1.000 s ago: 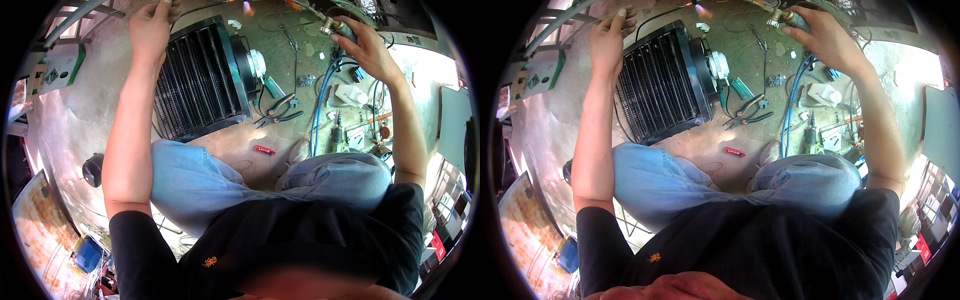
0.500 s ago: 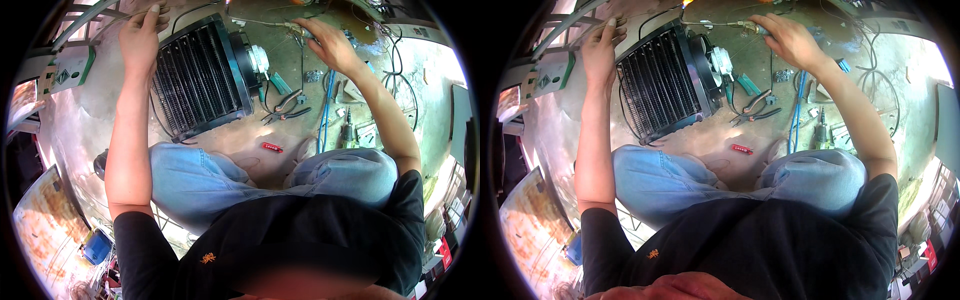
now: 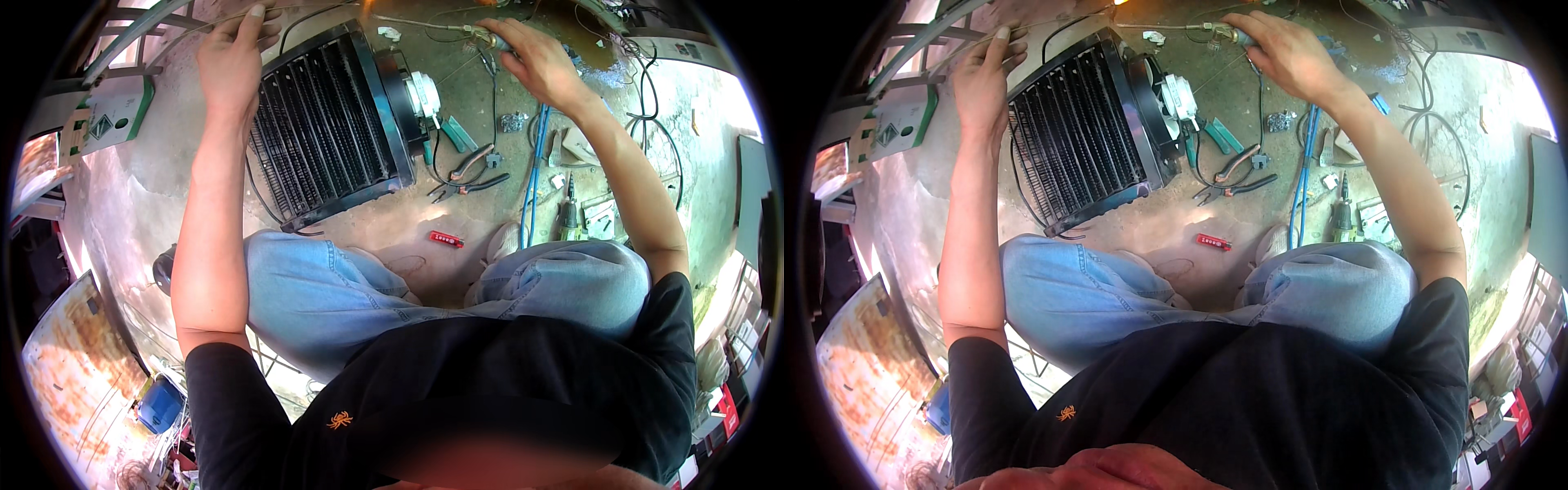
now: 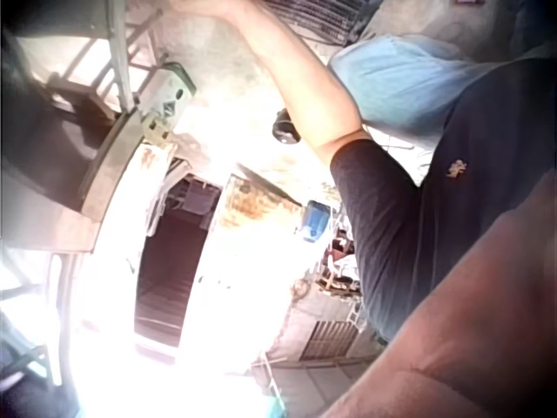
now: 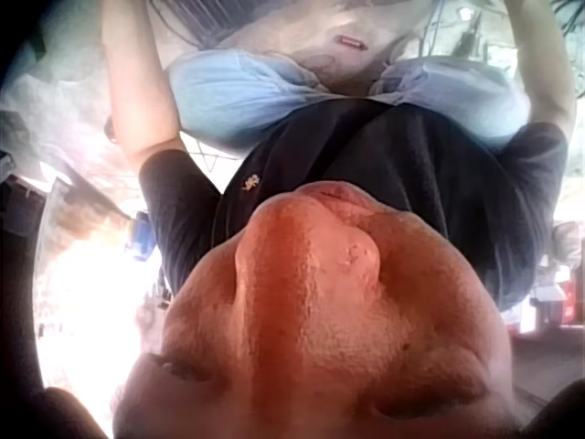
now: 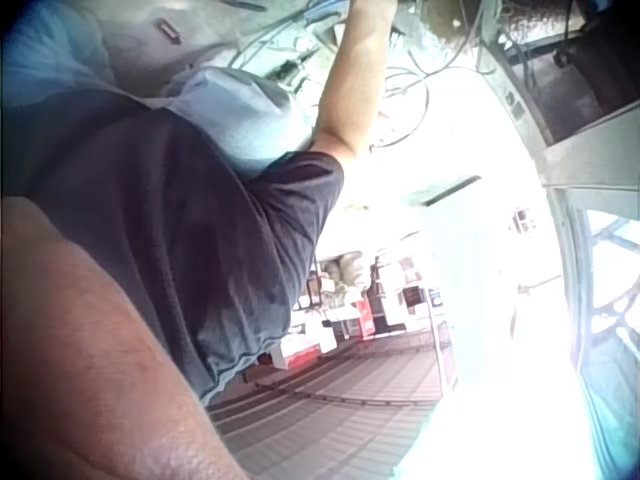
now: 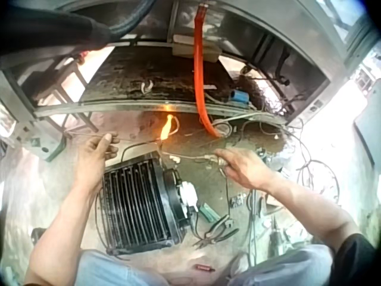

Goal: The person sits on the floor and uses a soldering torch to heat a metal tube connected to a radiator unit. They apply solder to the joint, creating a flame and melting the metal to form a connection.

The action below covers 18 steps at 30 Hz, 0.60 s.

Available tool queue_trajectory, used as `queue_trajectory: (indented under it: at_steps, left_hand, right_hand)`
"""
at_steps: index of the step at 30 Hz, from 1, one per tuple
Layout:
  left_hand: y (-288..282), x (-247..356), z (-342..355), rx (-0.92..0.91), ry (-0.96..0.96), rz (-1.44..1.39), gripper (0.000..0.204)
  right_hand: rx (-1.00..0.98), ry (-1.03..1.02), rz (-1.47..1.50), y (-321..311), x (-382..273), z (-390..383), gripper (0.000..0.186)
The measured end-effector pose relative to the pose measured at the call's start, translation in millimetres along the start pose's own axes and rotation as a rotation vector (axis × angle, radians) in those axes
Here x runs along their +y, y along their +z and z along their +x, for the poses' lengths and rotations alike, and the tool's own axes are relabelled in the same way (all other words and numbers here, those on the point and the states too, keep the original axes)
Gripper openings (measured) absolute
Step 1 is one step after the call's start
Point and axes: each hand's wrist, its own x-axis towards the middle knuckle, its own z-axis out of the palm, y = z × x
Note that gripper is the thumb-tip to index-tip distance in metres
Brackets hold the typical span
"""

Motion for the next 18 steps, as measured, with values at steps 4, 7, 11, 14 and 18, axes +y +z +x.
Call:
queue_trajectory:
  at_steps: [4, 7, 11, 14, 18]
  left_hand:
    - [-3, -2, 1, -0.008, -0.006, -0.004, 0.032]
    - [-4, -4, 2, -0.006, -0.011, -0.007, 0.032]
    - [-2, 0, 0, -0.037, 0.002, -0.023, 0.032]
    - [-8, 0, 1, 0.024, -0.024, -0.026, 0.032]
    - [-8, 5, 1, 0.039, -0.019, -0.035, 0.031]
  right_hand:
    - [-0.006, 0.006, 0.004, 0, -1, 2, 0.053]
    - [0.024, -0.004, 0.005, 1, 0, 3, 0.053]
    - [0.001, -0.051, 0.043, -12, -4, -2, 0.054]
    - [-0.126, 0.035, 0.125, -33, -28, -21, 0.055]
    - [-0.278, 0.126, 0.142, -53, -36, -52, 0.055]
